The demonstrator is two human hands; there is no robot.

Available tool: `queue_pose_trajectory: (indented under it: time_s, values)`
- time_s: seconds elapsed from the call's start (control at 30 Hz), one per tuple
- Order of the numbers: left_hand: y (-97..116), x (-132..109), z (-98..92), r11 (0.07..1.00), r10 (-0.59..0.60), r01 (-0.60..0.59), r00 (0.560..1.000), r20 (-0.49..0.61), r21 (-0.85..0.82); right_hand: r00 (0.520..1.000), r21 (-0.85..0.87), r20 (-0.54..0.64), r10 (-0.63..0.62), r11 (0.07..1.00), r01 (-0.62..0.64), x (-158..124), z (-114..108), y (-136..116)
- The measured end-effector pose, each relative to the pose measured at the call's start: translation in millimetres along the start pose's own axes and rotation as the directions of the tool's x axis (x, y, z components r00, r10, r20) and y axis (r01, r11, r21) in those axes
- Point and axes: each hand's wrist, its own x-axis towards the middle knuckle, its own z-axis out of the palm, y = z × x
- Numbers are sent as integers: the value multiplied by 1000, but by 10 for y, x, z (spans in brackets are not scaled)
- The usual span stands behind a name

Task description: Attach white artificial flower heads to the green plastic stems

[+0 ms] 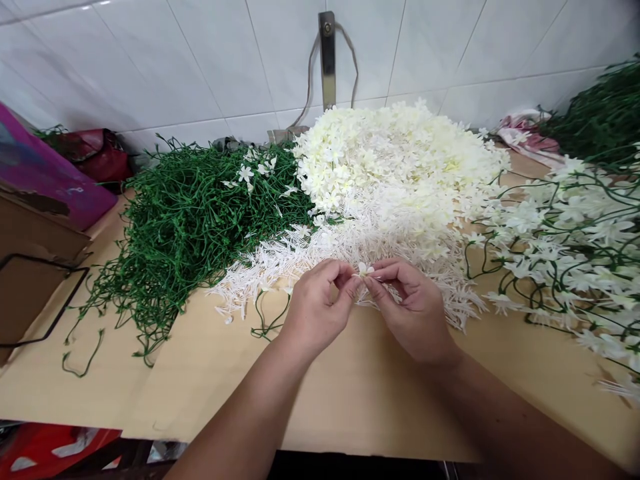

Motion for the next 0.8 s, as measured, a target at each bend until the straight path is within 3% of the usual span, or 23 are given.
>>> queue_pose_trajectory:
  time_s: [0.13,0.33,0.47,0.67,0.8]
  values:
    - [14,-6,-2,1000,14,-14,1000,-12,-9,999,-52,7,-53,997,53,-13,6,6]
    - [85,6,-51,996,87,-86,993,82,-21,998,-23,12,-58,998,59,-23,9,-4]
    - [79,13,-73,992,122,-118,988,93,-48,993,179,59,104,977,-113,7,-11,-17]
    - [83,37,-42,939,-118,133,991,64,-318,943,415,137,303,847,-332,62,-56,-46]
    - [98,46,-12,942,-133,143,990,53,-305,910,486,224,349,769,-415,53,-59,-37]
